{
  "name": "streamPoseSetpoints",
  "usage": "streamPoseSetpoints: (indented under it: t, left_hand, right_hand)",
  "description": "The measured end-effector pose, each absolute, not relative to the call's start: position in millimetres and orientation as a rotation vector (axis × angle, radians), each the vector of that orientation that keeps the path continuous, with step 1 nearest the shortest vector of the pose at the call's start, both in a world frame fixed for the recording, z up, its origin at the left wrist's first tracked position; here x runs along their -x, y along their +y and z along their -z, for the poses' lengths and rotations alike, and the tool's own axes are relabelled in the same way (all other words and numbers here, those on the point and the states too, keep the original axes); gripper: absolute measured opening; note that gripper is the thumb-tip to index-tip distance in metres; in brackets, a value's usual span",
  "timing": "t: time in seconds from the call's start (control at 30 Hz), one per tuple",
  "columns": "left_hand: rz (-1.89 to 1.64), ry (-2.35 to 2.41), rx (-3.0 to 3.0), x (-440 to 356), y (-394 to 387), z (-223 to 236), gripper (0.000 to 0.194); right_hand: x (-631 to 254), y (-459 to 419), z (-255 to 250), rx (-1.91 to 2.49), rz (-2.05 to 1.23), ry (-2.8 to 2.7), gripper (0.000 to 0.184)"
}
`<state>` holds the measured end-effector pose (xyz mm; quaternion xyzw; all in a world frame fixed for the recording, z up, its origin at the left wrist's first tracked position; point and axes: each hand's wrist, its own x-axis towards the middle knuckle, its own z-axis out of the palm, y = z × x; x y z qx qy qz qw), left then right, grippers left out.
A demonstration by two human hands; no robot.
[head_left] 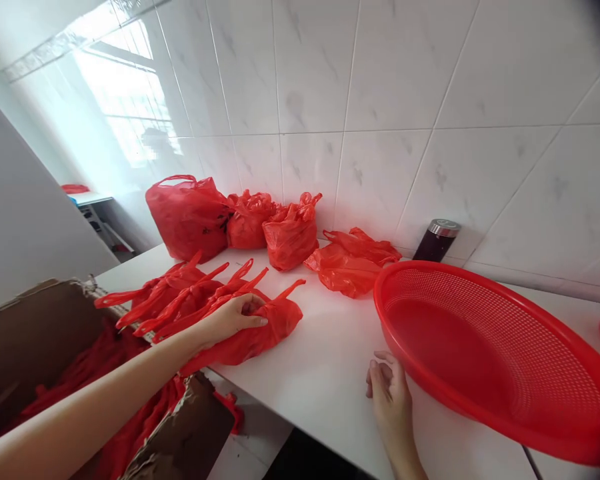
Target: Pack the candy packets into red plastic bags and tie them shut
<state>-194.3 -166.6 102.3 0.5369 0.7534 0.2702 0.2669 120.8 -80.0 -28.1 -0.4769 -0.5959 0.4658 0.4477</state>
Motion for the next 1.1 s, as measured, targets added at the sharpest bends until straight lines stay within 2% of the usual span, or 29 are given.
streamPoseSetpoints:
  t: [0.2, 0.27, 0.37, 0.43, 0.6, 0.7, 0.77, 0.87, 0.93, 1.0, 1.1]
  left_hand:
    - [-0.600, 2.188, -1.469, 204.7, -180.4, -89.8, 0.069]
    - [-0.532, 2.209, -1.502, 197.0, -184.8, -89.0, 0.062]
    - [-0.498, 2.197, -1.549, 189.4, -184.1, -91.3, 0.034]
    - [-0.539, 2.170, -1.543, 191.1, -180.6, -96.7, 0.023]
    - [-0.798, 2.020, -1.386, 215.3, -189.4, -134.1, 0.031]
    - [-1.014, 1.952, -1.218, 242.2, -222.9, -168.4, 0.034]
    - [-1.184, 1.972, -1.041, 265.0, -257.4, -188.3, 0.042]
    - [-1.328, 2.092, -0.786, 301.1, -317.8, -203.8, 0.060]
    - [-1.272, 2.162, -0.645, 323.1, -356.7, -202.3, 0.065]
    - [-1.154, 2.200, -0.533, 342.0, -390.0, -191.6, 0.063]
    - [-0.969, 2.278, -0.435, 364.0, -427.2, -161.9, 0.048]
  right_hand:
    - [-123.9, -78.9, 31.5, 1.207, -1.110, -1.539, 0.035]
    - [-124.5, -78.8, 32.0, 1.220, -1.097, -1.567, 0.035]
    - [-124.0, -78.9, 32.2, 1.226, -1.083, -1.558, 0.038]
    - [-123.5, -79.0, 32.1, 1.222, -1.088, -1.542, 0.041]
    - [-127.5, -76.4, 33.3, 1.294, -1.049, -1.591, 0.043]
    - [-124.7, -77.1, 32.6, 1.378, -0.974, -1.686, 0.041]
    - [-111.7, -84.0, 29.0, 1.384, -0.945, -1.795, 0.038]
    - [-70.5, -108.1, 17.1, 1.165, -0.979, -2.032, 0.032]
    - [-33.5, -130.4, 5.7, 0.846, -1.018, -2.209, 0.027]
    - [3.8, -152.0, -5.8, 0.474, -1.017, -2.354, 0.029]
    - [48.1, -173.9, -15.8, 0.104, -0.912, -2.488, 0.047]
